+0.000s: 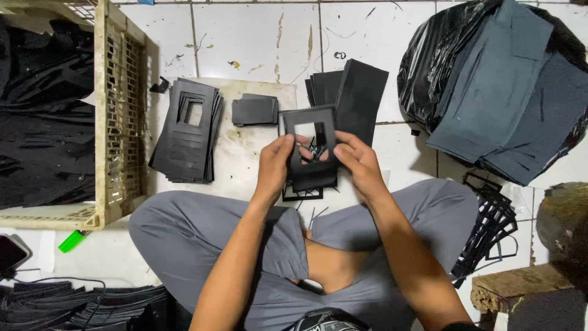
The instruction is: The person sits on the workshop floor and assembles cut black foam pieces, picking up rectangular foam sheets and window-shaped foam frames one at a time and stacking matched pieces together on the floor beside a plastic crate of foam cutouts.
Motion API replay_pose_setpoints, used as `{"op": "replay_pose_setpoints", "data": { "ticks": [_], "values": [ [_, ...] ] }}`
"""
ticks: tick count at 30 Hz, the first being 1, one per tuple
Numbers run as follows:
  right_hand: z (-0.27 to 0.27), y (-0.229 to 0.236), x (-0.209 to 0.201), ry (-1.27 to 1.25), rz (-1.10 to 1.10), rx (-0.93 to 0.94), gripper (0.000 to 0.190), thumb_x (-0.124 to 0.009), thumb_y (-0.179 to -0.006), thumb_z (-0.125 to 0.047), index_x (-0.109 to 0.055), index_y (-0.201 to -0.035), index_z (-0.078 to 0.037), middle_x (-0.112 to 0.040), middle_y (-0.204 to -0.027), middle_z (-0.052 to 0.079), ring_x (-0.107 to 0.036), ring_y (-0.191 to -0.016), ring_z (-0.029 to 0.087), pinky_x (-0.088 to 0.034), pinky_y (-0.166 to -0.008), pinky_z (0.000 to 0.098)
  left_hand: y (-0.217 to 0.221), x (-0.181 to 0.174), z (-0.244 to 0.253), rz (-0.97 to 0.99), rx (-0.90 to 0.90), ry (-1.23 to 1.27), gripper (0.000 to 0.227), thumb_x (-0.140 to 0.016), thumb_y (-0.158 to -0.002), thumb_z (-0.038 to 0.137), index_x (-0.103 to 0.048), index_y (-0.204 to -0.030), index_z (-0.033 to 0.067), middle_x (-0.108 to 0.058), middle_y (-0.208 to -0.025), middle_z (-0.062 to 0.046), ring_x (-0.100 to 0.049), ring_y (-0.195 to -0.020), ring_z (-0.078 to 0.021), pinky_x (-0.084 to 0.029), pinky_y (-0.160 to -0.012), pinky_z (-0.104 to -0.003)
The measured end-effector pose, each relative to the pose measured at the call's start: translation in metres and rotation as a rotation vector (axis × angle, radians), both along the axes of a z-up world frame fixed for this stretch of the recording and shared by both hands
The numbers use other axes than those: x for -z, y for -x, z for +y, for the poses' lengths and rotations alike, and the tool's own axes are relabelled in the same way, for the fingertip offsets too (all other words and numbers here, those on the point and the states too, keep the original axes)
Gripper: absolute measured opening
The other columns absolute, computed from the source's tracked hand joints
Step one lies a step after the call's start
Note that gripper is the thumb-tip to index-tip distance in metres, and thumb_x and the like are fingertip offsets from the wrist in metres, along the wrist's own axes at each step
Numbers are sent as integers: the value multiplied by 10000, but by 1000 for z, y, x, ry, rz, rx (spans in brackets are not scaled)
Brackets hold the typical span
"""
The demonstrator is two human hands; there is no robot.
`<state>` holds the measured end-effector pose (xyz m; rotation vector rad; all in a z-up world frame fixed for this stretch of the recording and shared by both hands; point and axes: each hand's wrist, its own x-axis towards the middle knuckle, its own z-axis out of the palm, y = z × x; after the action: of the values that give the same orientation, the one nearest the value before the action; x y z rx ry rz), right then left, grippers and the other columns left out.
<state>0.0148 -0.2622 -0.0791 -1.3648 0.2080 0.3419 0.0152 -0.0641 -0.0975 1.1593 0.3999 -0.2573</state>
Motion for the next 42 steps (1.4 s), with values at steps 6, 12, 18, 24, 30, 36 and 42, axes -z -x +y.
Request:
{"op": "replay_pose_setpoints", "data": {
  "ticks": [6, 12, 18, 24, 30, 36, 42],
  "values": [
    [-4, 5, 25, -7, -49, -65, 260, -700, -950, -134, -681, -1141, 42, -709, -669, 165, -679, -487, 147, -536, -490, 239, 5, -19, -4, -127, -51, -543, 204, -719, -957, 211, -740, -1107, 74, -673, -666, -45, -614, -620, -149, -518, -614, -306],
    [5, 7, 4, -69, -17, -86, 289, -537, -1062, -208, -619, -1223, 17, -658, -669, 180, -620, -377, 197, -499, -385, 286, 3, -24, -2, -116, 45, -570, 76, -730, -919, 154, -791, -880, 133, -639, -567, 16, -532, -590, -83, -474, -599, -258],
    [4, 7, 25, 15, -19, -91, 232, -572, -1048, -160, -654, -916, 12, -629, -548, 196, -638, -338, 274, -497, -335, 312, 1, -25, -4, -148, 34, -716, 180, -622, -990, 113, -745, -860, 95, -599, -541, -39, -524, -546, -139, -448, -577, -294],
    [18, 13, 25, -33, 20, -85, 213, -565, -1029, -136, -665, -969, 42, -565, -496, 189, -611, -319, 271, -486, -309, 321, 1, 28, 8, 51, -95, -610, 187, -605, -997, 171, -751, -926, 77, -613, -566, -88, -518, -541, -183, -452, -542, -351],
    [-3, 9, 4, -78, 42, 15, 237, -548, -1026, -181, -662, -988, 23, -524, -495, 192, -534, -284, 245, -427, -280, 304, -10, -15, 8, 122, -166, -240, 194, -557, -998, 160, -629, -921, -4, -417, -542, -32, -524, -384, -147, -369, -371, -248],
    [-9, -1, -5, -324, 145, 164, 175, -497, -1064, -160, -560, -1046, 3, -527, -544, 158, -485, -261, 204, -381, -297, 304, 3, -40, -8, -289, 93, -798, 428, -634, -980, 90, -560, -1400, 48, -519, -1241, -376, -615, -1066, -624, -528, -906, -650],
    [-8, -11, -12, -359, 182, 255, 167, -497, -1091, -209, -544, -1050, -54, -549, -614, 143, -475, -293, 199, -382, -332, 301, 23, -35, -5, -334, 372, -518, 407, -523, -1055, 392, -757, -931, 83, -723, -856, -154, -703, -885, -333, -533, -864, -450]
  ]
}}
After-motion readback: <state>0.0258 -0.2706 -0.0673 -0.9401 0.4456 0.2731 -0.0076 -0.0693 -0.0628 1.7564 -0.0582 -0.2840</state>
